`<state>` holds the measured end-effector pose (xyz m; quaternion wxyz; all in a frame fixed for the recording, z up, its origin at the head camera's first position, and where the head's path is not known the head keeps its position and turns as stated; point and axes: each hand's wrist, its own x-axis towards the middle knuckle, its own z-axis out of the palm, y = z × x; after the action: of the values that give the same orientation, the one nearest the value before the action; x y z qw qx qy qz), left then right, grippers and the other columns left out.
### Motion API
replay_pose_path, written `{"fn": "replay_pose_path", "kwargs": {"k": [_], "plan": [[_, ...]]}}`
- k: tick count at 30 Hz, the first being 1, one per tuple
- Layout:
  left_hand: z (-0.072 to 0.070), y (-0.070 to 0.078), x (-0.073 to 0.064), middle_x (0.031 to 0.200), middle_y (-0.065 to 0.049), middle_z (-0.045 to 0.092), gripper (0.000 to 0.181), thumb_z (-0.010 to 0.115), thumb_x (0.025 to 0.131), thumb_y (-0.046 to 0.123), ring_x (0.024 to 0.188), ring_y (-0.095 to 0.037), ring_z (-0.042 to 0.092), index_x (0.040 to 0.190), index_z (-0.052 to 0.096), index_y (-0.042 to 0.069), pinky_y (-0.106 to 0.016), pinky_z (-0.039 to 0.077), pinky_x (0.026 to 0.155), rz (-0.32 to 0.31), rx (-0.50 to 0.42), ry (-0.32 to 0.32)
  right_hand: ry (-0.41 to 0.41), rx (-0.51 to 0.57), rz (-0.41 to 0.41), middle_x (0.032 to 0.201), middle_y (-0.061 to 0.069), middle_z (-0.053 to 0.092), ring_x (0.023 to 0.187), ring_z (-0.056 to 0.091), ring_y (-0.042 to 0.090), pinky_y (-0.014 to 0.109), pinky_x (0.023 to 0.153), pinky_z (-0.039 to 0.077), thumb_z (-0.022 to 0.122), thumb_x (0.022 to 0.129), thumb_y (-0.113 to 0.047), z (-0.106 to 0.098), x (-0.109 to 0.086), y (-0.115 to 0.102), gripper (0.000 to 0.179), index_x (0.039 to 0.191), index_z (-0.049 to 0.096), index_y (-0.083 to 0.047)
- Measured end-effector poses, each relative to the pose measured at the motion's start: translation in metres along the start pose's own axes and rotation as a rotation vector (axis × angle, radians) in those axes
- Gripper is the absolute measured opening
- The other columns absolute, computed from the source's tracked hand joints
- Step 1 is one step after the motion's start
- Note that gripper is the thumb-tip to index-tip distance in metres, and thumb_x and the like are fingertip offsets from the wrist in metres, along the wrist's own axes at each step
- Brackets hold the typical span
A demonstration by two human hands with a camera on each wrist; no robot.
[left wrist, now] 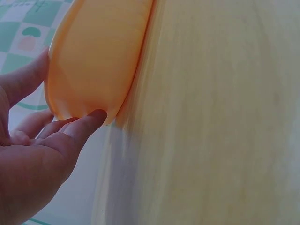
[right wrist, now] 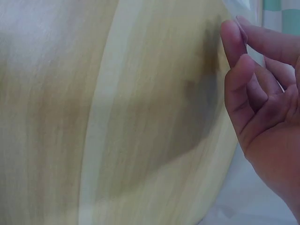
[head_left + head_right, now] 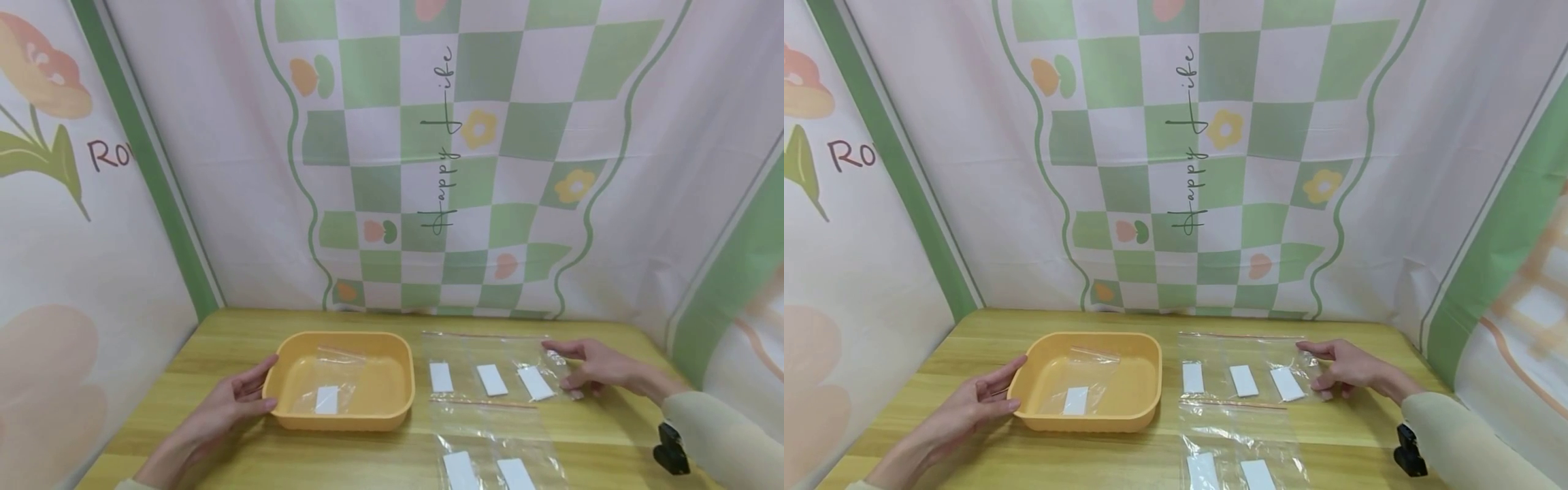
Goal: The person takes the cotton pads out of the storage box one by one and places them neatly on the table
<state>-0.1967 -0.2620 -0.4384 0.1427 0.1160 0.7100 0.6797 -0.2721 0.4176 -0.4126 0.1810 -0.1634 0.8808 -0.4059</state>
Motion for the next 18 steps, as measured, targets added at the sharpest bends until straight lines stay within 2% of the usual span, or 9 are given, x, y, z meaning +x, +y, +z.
{"fn": "replay_pose_path", "kwargs": {"k": [2, 3, 4, 5, 7, 8, 10, 14, 18], "plan": [[0.0, -0.0005, -0.0001, 0.169, -0.027, 0.011, 0.093, 0.076, 0.095, 0.007, 0.15, -0.05, 0.026, 0.165, 0.016, -0.002, -0.028, 0.046, 0.11, 0.001, 0.001, 0.0, 0.006, -0.011, -0.003, 0.156, 0.049, 0.021, 0.059, 0.061, 0.02, 0.034, 0.048, 0.057, 0.081, 0.088, -0.013, 0.0007, -0.0004, -0.0008, 0.09, 0.16, 0.03, 0.006], [0.0, -0.0007, -0.0001, 0.169, -0.028, 0.011, 0.093, 0.076, 0.095, 0.007, 0.15, -0.05, 0.026, 0.165, 0.016, -0.002, -0.028, 0.046, 0.11, 0.003, 0.001, 0.0, 0.007, -0.012, -0.007, 0.153, 0.051, 0.025, 0.059, 0.062, 0.02, 0.036, 0.048, 0.057, 0.081, 0.088, -0.012, 0.0012, -0.0006, -0.0012, 0.09, 0.16, 0.03, 0.007], [0.0002, -0.0006, 0.0, 0.169, -0.027, 0.011, 0.093, 0.076, 0.096, 0.007, 0.15, -0.05, 0.027, 0.165, 0.016, -0.002, -0.028, 0.047, 0.11, 0.003, 0.002, 0.0, 0.005, -0.015, -0.004, 0.146, 0.052, 0.036, 0.059, 0.062, 0.021, 0.036, 0.048, 0.058, 0.081, 0.088, -0.012, 0.0014, -0.001, -0.0017, 0.091, 0.16, 0.029, 0.007], [0.0003, -0.0004, 0.0001, 0.169, -0.027, 0.012, 0.092, 0.076, 0.096, 0.007, 0.15, -0.049, 0.028, 0.165, 0.016, -0.002, -0.028, 0.047, 0.11, 0.001, 0.001, 0.0, 0.002, -0.015, -0.004, 0.135, 0.052, 0.048, 0.059, 0.063, 0.021, 0.037, 0.047, 0.058, 0.081, 0.088, -0.011, 0.0016, -0.0013, -0.0021, 0.092, 0.16, 0.028, 0.008], [0.0005, 0.0001, 0.0002, 0.169, -0.028, 0.011, 0.092, 0.075, 0.096, 0.007, 0.15, -0.05, 0.028, 0.165, 0.015, -0.002, -0.028, 0.047, 0.109, 0.006, 0.001, -0.005, -0.006, -0.019, -0.007, 0.106, 0.042, 0.066, 0.058, 0.064, 0.022, 0.036, 0.047, 0.058, 0.081, 0.088, -0.011, 0.0022, -0.0019, -0.0024, 0.092, 0.159, 0.026, 0.01], [0.0006, 0.0006, 0.0001, 0.169, -0.028, 0.012, 0.092, 0.075, 0.096, 0.007, 0.15, -0.049, 0.029, 0.165, 0.016, -0.002, -0.028, 0.047, 0.109, 0.005, 0.003, -0.004, -0.009, -0.022, -0.014, 0.092, 0.034, 0.07, 0.057, 0.064, 0.022, 0.036, 0.046, 0.057, 0.081, 0.089, -0.01, 0.0026, -0.0019, -0.0022, 0.092, 0.159, 0.025, 0.011], [0.0006, 0.0011, 0.0001, 0.169, -0.028, 0.012, 0.091, 0.075, 0.097, 0.007, 0.15, -0.049, 0.029, 0.165, 0.016, -0.002, -0.028, 0.047, 0.11, 0.005, 0.006, -0.005, -0.017, -0.026, -0.018, 0.069, 0.018, 0.068, 0.055, 0.064, 0.022, 0.035, 0.045, 0.057, 0.08, 0.089, -0.009, 0.0032, -0.0021, -0.0017, 0.092, 0.158, 0.023, 0.012], [0.001, 0.002, -0.0003, 0.17, -0.026, 0.012, 0.089, 0.073, 0.098, 0.005, 0.15, -0.049, 0.028, 0.165, 0.016, -0.002, -0.025, 0.046, 0.109, -0.002, 0.013, -0.002, -0.016, -0.027, -0.022, 0.065, 0.014, 0.066, 0.054, 0.063, 0.022, 0.036, 0.044, 0.057, 0.081, 0.089, -0.007, 0.0039, -0.0031, -0.0006, 0.093, 0.158, 0.022, 0.013], [0.0014, 0.0017, 0.0006, 0.169, -0.028, 0.012, 0.087, 0.071, 0.099, 0.003, 0.15, -0.049, 0.027, 0.165, 0.015, -0.002, -0.025, 0.046, 0.109, 0.0, 0.018, 0.002, 0.031, -0.077, -0.011, 0.062, 0.014, 0.064, 0.05, 0.06, 0.021, 0.037, 0.042, 0.057, 0.084, 0.085, -0.008, 0.0036, -0.0062, -0.0027, 0.094, 0.156, 0.027, 0.014]]}}
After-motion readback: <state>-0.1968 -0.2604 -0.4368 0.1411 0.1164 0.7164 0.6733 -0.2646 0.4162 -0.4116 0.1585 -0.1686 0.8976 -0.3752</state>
